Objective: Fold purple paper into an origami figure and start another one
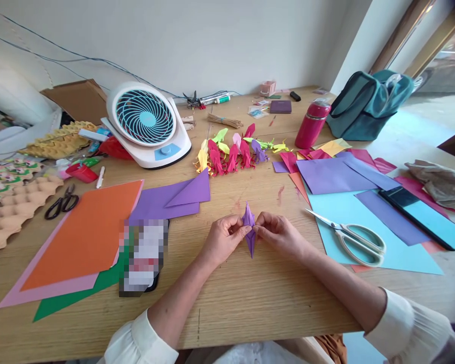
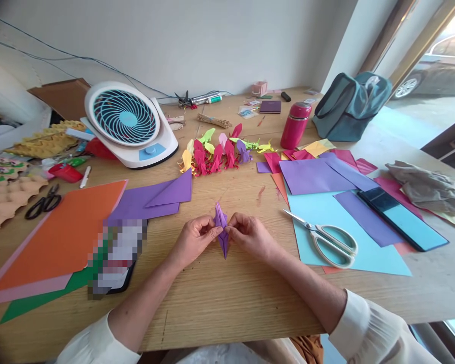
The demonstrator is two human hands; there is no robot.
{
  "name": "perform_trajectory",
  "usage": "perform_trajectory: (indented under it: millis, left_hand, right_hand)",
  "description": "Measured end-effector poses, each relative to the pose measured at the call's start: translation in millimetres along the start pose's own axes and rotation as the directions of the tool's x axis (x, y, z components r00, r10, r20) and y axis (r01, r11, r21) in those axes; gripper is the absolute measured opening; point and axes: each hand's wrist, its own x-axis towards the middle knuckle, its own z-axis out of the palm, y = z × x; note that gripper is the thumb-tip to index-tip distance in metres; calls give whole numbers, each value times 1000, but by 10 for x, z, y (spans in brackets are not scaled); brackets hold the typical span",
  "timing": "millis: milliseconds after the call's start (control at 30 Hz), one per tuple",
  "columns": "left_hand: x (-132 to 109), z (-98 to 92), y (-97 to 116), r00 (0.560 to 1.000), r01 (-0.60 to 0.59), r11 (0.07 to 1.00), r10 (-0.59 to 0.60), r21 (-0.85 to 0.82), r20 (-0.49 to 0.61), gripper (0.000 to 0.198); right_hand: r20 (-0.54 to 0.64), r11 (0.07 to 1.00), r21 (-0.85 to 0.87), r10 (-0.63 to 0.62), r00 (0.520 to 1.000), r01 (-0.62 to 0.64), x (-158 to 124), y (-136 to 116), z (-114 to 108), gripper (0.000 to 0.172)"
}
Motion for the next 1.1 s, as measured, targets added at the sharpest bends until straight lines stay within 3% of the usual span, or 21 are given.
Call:
perform_trajectory:
  millis: [200,467,633,767,933,1100]
  left_hand:
    - [-38,7,78,983,-174,963,182,204,-20,40]
    - [-97,83,64,953,-269,899,300,345,-41,34]
    - [-73,70,43,959,-256,942,275,219,-62,35]
    - [-51,62,46,977,-208,966,213,157,-17,37]
    - [-59,73,67,984,-157,978,167,137,-66,35]
    - [-70,106,77,986,-145,981,155,132,-68,35]
  right_hand:
    - [62,1000,-7,6,998,-6,-15,-21,16,40]
    - [55,993,-110,-45,997,51,-48,-88,0,43]
    - [-45,994,-81,-74,996,71,-46,-48,42,43]
    - [-107,998,-41,-44,993,40,-37,-40,64,44]
    - [-35,998,53,30,999,-28,-27,-64,72,45]
    - [-9,1000,6,-7,1000,7,-42,-66,72,45]
